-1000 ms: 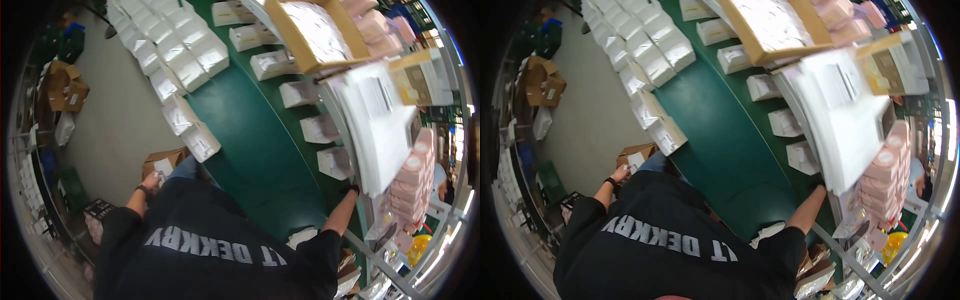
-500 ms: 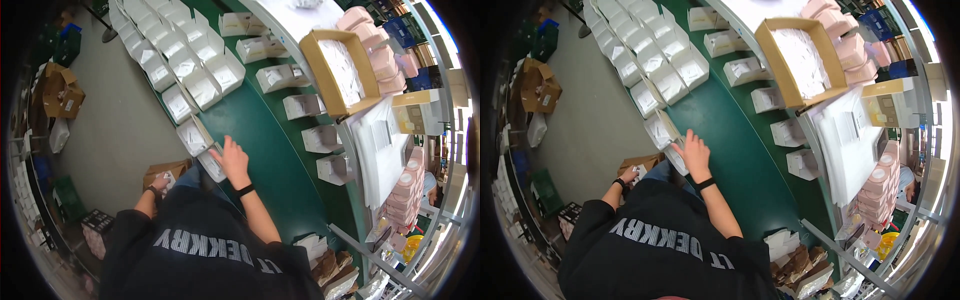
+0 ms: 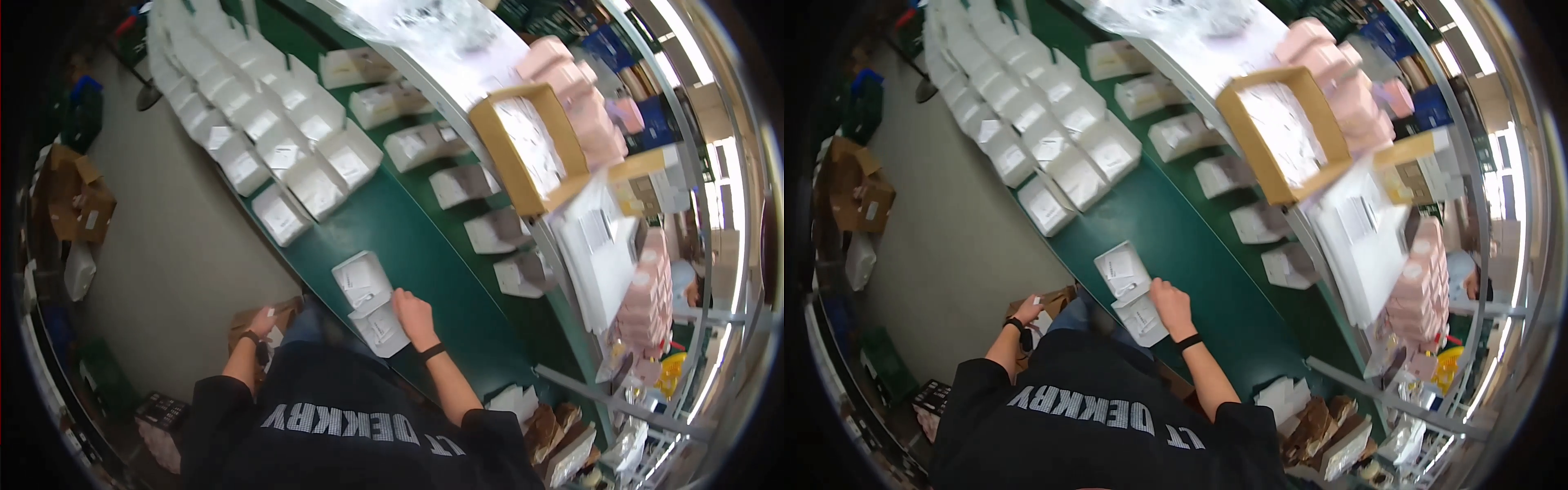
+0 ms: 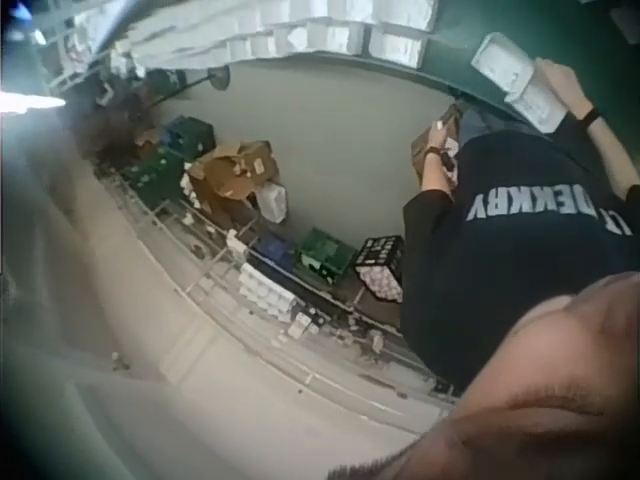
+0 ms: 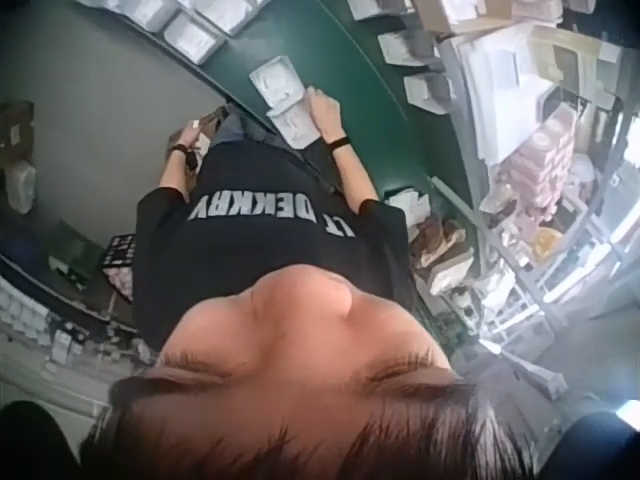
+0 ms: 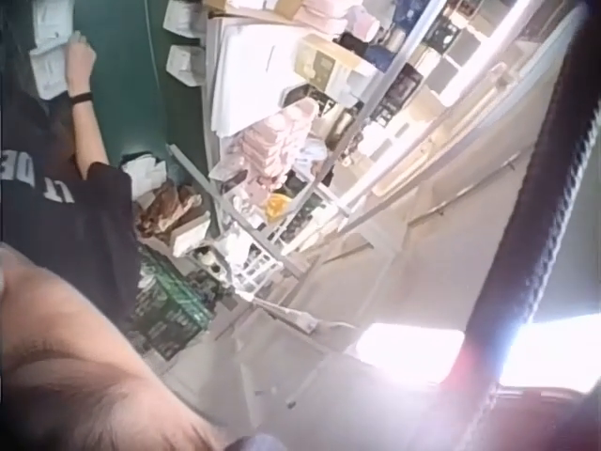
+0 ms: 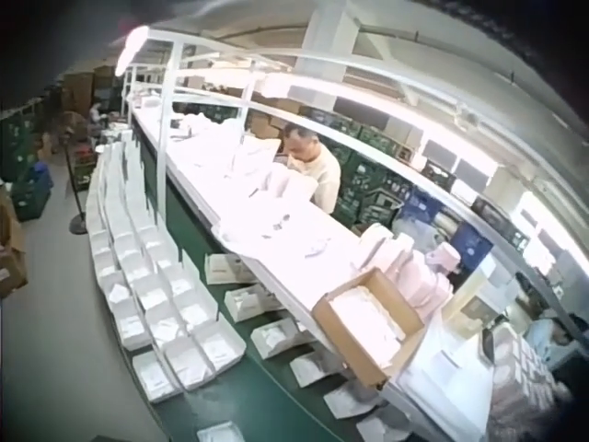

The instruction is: Assembling white cardboard boxes and placing charging cables and instruction manuals inside them on an assembly line.

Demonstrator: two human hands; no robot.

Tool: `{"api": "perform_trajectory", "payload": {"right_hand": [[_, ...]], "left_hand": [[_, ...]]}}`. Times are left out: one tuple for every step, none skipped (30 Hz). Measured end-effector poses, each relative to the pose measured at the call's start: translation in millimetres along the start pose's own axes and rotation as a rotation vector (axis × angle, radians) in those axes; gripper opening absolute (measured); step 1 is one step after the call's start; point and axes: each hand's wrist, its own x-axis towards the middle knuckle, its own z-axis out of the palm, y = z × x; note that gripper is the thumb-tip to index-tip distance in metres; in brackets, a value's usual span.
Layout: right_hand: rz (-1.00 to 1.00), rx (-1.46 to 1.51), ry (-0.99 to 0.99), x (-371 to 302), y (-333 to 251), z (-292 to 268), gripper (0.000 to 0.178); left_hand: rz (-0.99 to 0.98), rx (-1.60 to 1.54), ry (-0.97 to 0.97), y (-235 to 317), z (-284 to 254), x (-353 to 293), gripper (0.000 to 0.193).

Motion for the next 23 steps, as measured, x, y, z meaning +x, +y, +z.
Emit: {"api": "perform_trajectory", "payload": {"right_hand": [[0.037, 0.0, -0.005, -16.2, 18.0, -4.7, 0.019], [0.112, -0.004, 0.03, -34.0, 40.6, -6.1, 0.021], [0.185, -0.01, 0.065, -53.0, 64.5, -6.7, 0.023], [0.272, -0.023, 0.104, -76.6, 93.0, -5.7, 0.025], [0.31, -0.034, 0.1, -97.7, 123.9, -5.1, 0.025], [0.416, -0.006, 0.153, -122.3, 160.2, -3.3, 0.027], [0.503, 0.028, 0.206, -140.8, 191.7, -5.8, 0.03], [0.611, 0.05, 0.192, -158.5, 226.4, -11.7, 0.032], [0.71, 0.08, 0.175, -173.9, 258.7, -20.4, 0.034], [0.721, 0.032, 0.23, -189.5, 290.4, -27.3, 0.035], [0.729, -0.016, 0.286, -202.2, 323.9, -34.0, 0.036], [0.756, -0.034, 0.339, -210.3, 356.8, -40.3, 0.034], [0.78, -0.047, 0.392, -215.7, 387.9, -44.4, 0.033], [0.799, -0.076, 0.407, -213.9, 408.9, -46.6, 0.034], [0.816, -0.102, 0.425, -207.5, 431.2, -48.1, 0.034], [0.799, -0.1, 0.419, -203.9, 462.1, -43.0, 0.035], [0.784, -0.094, 0.411, -202.3, 496.4, -30.1, 0.036], [0.881, -0.001, 0.326, -197.1, 526.7, -7.7, 0.038], [0.981, 0.085, 0.24, -196.6, 566.0, 20.5, 0.043], [0.999, 0.037, 0.264, -236.1, 648.1, 21.3, 0.043], [0.93, -0.108, 0.334, -262.0, 726.6, -17.8, 0.047], [0.857, -0.18, 0.347, -227.7, 766.6, -16.1, 0.057], [0.854, -0.195, 0.356, -232.0, 793.2, -15.5, 0.057]], "left_hand": [[0.021, 0.024, -0.003, -29.4, -6.8, 9.9, 0.044], [0.048, 0.047, -0.022, -36.1, -0.1, 11.6, 0.043], [-0.031, 0.037, -0.003, -46.2, 8.7, 8.2, 0.043], [-0.105, 0.038, 0.005, -39.2, 14.4, -3.0, 0.042], [-0.102, 0.061, -0.028, -39.8, 23.2, -11.1, 0.042], [-0.132, 0.085, -0.071, -39.0, 29.5, -15.6, 0.043], [-0.167, 0.099, -0.097, -38.3, 36.7, -18.0, 0.044], [-0.169, 0.114, -0.111, -35.5, 48.4, -16.5, 0.044], [-0.127, 0.102, -0.094, -36.0, 56.3, -18.3, 0.043], [-0.086, 0.086, -0.074, -38.5, 63.4, -20.1, 0.042], [-0.044, 0.069, -0.052, -38.1, 70.1, -21.7, 0.042], [-0.052, 0.071, -0.046, -36.9, 76.4, -25.4, 0.042], [-0.008, 0.128, -0.032, -35.1, 82.3, -29.2, 0.042], [0.032, 0.186, -0.006, -33.8, 85.1, -35.0, 0.042], [0.072, 0.245, 0.023, -32.8, 85.9, -42.6, 0.043], [0.061, 0.254, 0.046, -33.5, 83.8, -50.3, 0.043], [0.062, 0.286, 0.075, -37.2, 78.2, -58.3, 0.043], [0.057, 0.325, 0.11, -39.3, 68.9, -70.2, 0.043], [0.06, 0.366, 0.135, -37.4, 62.2, -77.9, 0.044], [0.089, 0.349, 0.093, -34.8, 77.5, -64.1, 0.044], [0.174, 0.272, 0.051, -38.1, 101.4, -36.3, 0.044], [0.196, 0.239, 0.056, -43.3, 103.0, -36.4, 0.044], [0.221, 0.207, 0.049, -48.4, 107.3, -30.2, 0.044]]}}
